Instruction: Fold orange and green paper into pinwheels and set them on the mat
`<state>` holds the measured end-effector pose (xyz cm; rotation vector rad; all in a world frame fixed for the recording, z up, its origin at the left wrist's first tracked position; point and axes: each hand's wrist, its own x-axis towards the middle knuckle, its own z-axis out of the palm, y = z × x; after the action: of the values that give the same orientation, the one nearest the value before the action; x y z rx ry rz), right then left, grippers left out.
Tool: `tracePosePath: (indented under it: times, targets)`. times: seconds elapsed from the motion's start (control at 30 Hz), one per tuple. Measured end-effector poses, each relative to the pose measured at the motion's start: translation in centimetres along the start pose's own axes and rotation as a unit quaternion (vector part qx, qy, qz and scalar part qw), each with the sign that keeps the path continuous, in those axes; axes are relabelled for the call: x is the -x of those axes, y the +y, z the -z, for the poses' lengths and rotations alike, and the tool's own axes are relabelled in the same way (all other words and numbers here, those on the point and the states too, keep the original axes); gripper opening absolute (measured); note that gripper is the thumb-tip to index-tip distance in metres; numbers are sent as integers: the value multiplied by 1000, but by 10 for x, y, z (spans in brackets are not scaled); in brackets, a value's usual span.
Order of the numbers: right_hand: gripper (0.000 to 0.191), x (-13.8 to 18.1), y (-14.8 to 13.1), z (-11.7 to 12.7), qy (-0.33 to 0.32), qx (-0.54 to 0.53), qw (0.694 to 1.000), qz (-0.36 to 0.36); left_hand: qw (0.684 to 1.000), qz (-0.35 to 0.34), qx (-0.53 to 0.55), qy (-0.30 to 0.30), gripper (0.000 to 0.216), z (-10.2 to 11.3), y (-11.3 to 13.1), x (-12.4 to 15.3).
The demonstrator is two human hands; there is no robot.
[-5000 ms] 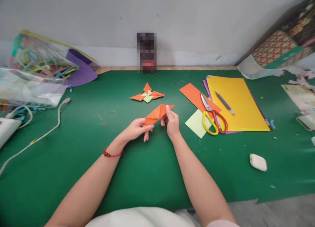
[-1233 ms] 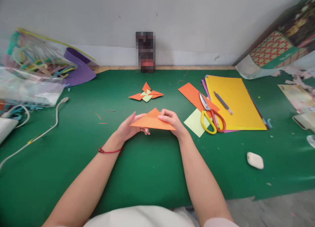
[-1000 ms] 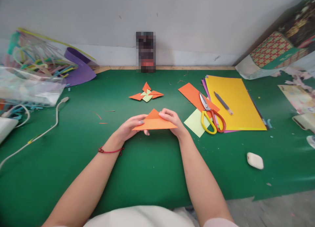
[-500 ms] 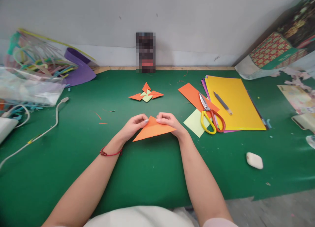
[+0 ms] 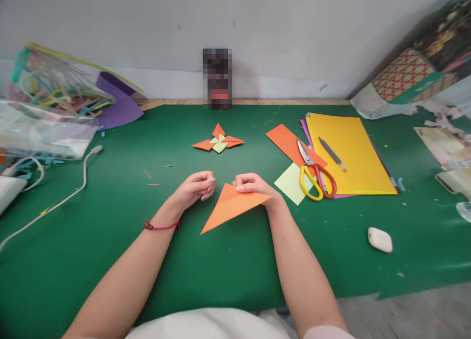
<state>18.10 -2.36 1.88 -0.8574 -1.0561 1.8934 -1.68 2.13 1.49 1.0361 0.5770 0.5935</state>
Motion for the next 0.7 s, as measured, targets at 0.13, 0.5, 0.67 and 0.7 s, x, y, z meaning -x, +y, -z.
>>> tracePosePath:
  times: [0.13, 0.5, 0.67, 0.7]
  targets:
    - [29, -3, 1, 0, 57, -19, 998, 34, 991, -68, -12, 117, 30, 1, -4, -8]
    - [30, -6, -1, 0, 155, 39, 985, 72, 989, -54, -50, 132, 38, -3, -6, -6]
    - [28, -5, 0, 2, 115, 30, 992, 42, 985, -30, -149, 81, 31, -4, -5, -5]
    - [28, -5, 1, 2, 113, 24, 992, 41, 985, -24, -157, 70, 29, -3, -5, -5]
